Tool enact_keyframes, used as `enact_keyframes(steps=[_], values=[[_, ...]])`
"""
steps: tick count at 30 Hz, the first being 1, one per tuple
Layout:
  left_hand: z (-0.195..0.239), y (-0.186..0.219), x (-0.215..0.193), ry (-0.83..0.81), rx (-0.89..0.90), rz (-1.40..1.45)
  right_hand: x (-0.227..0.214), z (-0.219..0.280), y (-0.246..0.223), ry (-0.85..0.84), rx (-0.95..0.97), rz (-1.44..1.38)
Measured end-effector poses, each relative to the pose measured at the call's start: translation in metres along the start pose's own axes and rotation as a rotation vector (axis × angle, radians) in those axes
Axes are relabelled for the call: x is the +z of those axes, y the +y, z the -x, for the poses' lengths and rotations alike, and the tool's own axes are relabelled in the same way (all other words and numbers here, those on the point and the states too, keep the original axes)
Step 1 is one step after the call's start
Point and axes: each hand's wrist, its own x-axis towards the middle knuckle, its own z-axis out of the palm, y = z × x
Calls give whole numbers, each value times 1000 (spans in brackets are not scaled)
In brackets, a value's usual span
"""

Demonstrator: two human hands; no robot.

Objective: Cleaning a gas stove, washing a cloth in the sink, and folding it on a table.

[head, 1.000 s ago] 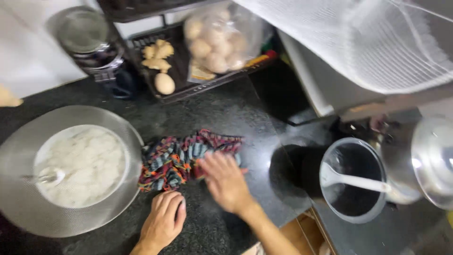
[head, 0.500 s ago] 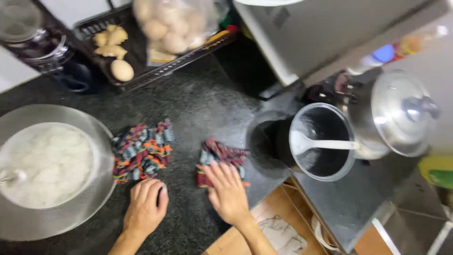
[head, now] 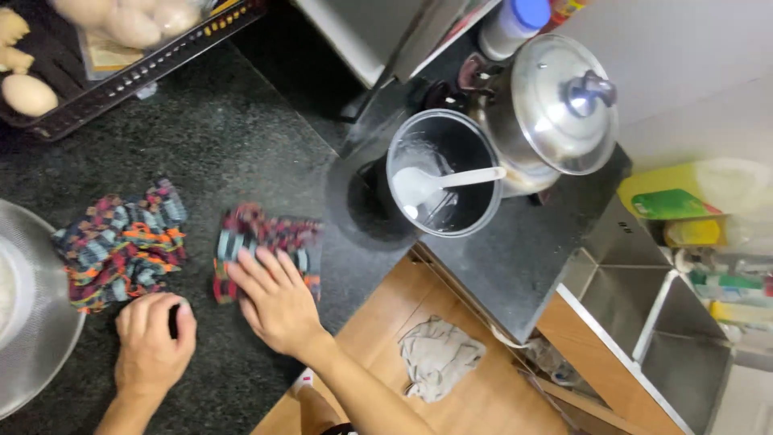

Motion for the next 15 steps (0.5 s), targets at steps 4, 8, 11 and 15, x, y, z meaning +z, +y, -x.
enact_keyframes(steps=[4, 8, 11, 15], values=[[14, -14, 12, -6, 29, -32, -43, 68, 56, -54, 1, -120], [36, -45, 30, 27, 108, -149, -128, 133, 96, 7, 402, -508], [45, -59, 40, 44, 132, -188, -167, 213, 110, 188, 1191, -708], [31, -36, 29, 32, 95, -199, -203, 264, 120, 492, 1043, -811]])
